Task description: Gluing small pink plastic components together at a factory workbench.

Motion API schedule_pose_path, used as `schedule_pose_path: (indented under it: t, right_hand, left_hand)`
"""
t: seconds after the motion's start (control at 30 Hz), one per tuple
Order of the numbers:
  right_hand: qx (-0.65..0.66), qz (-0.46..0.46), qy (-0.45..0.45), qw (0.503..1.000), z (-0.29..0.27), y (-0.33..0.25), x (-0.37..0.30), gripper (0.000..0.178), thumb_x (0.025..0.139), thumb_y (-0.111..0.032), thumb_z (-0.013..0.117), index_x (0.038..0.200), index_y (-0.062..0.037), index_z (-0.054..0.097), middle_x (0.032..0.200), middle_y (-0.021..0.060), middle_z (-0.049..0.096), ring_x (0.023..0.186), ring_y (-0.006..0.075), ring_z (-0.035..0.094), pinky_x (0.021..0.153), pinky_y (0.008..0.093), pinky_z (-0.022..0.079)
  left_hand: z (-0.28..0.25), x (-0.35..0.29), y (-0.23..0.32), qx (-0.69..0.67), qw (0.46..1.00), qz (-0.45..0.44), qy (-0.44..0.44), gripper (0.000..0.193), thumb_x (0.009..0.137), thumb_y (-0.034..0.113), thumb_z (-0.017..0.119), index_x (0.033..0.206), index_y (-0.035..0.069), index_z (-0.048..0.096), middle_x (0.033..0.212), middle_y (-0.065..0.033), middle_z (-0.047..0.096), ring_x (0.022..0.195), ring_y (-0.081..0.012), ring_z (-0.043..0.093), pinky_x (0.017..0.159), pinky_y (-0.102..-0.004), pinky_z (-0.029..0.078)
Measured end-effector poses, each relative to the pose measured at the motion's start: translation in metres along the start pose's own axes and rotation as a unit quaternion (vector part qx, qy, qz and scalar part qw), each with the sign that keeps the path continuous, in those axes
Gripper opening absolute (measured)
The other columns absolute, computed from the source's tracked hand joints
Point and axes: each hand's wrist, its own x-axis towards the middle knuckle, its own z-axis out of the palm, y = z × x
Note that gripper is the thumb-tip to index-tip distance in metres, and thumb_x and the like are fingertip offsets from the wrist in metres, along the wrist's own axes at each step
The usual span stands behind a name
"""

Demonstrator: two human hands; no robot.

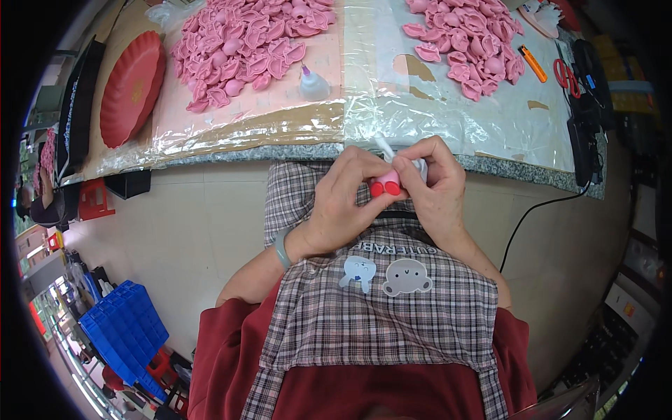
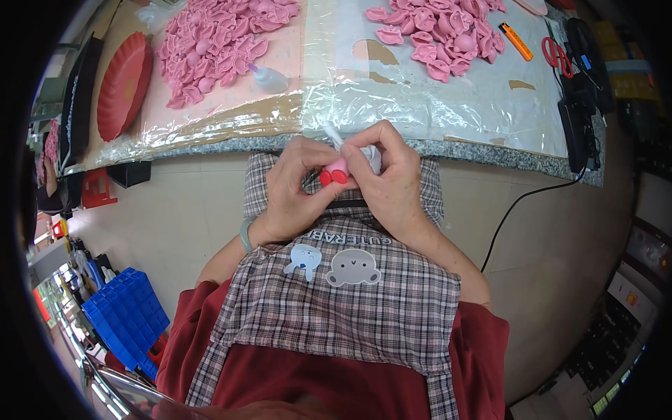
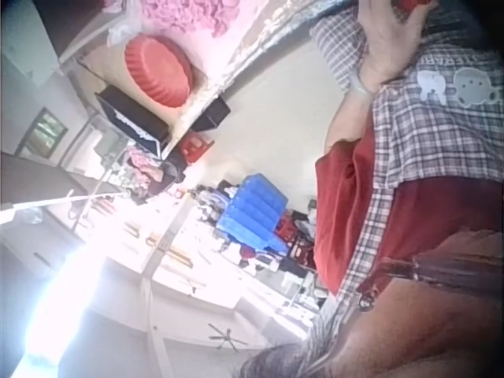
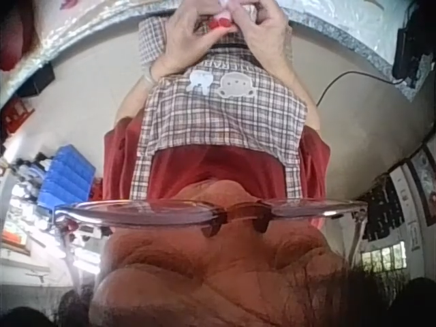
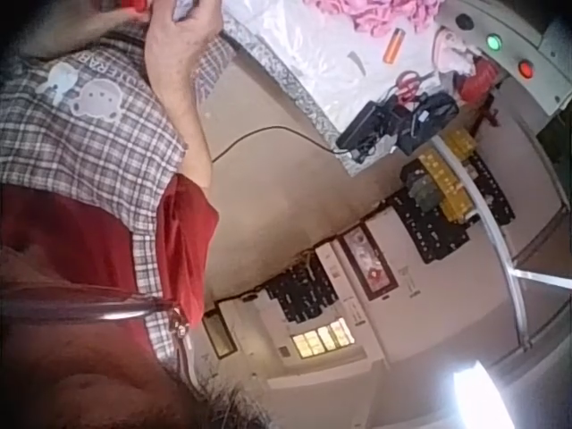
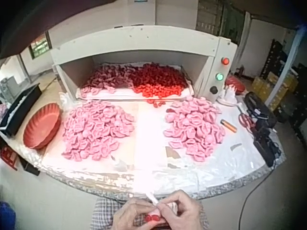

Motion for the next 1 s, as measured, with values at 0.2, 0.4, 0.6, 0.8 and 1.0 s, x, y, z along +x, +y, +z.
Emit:
schedule_pose_path:
  t: [0.2,0.4,0.6,0.8,1.0]
  right_hand:
    - [-0.137,-0.246,0.024,0.959,0.0,0.016,0.003,0.007,0.084,-0.001,0.066,0.09,-0.0019,0.061,0.076,0.0046,0.058,0.06,0.0107,0.05,0.054,0.0242,0.04]
    - [-0.154,-0.15,0.013,0.977,-0.002,0.009,-0.002,0.005,0.087,-0.003,0.064,0.091,-0.0017,0.062,0.08,0.0046,0.058,0.063,0.0098,0.052,0.056,0.024,0.042]
    - [0.093,-0.007,-0.001,0.996,-0.011,0.013,0.011,0.012,0.092,-0.007,0.061,0.101,0.0002,0.058,0.09,0.0026,0.059,0.067,0.0058,0.051,0.059,0.0193,0.041]
    - [0.078,-0.041,-0.012,0.996,-0.02,0.015,0.008,0.02,0.095,-0.013,0.057,0.11,0.0006,0.058,0.084,0.002,0.058,0.068,0.0069,0.051,0.058,0.0207,0.04]
    - [0.074,-0.03,-0.016,0.997,-0.024,0.01,0.005,0.016,0.096,-0.012,0.054,0.103,0.0006,0.061,0.078,0.0001,0.055,0.067,0.0062,0.049,0.057,0.0204,0.036]
  left_hand:
    - [0.006,-0.004,-0.004,-0.062,0.995,-0.077,0.024,0.037,0.069,0.007,0.082,0.095,0.002,0.057,0.089,-0.0098,0.059,0.076,-0.0193,0.061,0.064,-0.0265,0.054]
    - [0.003,-0.007,-0.007,-0.08,0.995,-0.056,-0.014,0.035,0.071,0.004,0.08,0.097,0.0,0.057,0.094,-0.01,0.058,0.082,-0.0172,0.062,0.066,-0.0259,0.056]
    - [0.0,-0.002,0.0,-0.245,0.964,-0.1,-0.021,0.034,0.075,-0.004,0.074,0.104,0.0,0.057,0.107,-0.0115,0.056,0.096,-0.0173,0.061,0.077,-0.0284,0.057]
    - [-0.004,0.002,-0.001,-0.328,0.931,-0.155,-0.031,0.036,0.08,-0.008,0.068,0.112,-0.002,0.054,0.115,-0.0109,0.055,0.105,-0.0174,0.058,0.093,-0.0299,0.05]
    - [-0.004,0.004,-0.001,-0.385,0.899,-0.206,-0.02,0.039,0.082,-0.006,0.067,0.118,-0.001,0.053,0.12,-0.011,0.054,0.106,-0.0162,0.057,0.092,-0.0284,0.05]
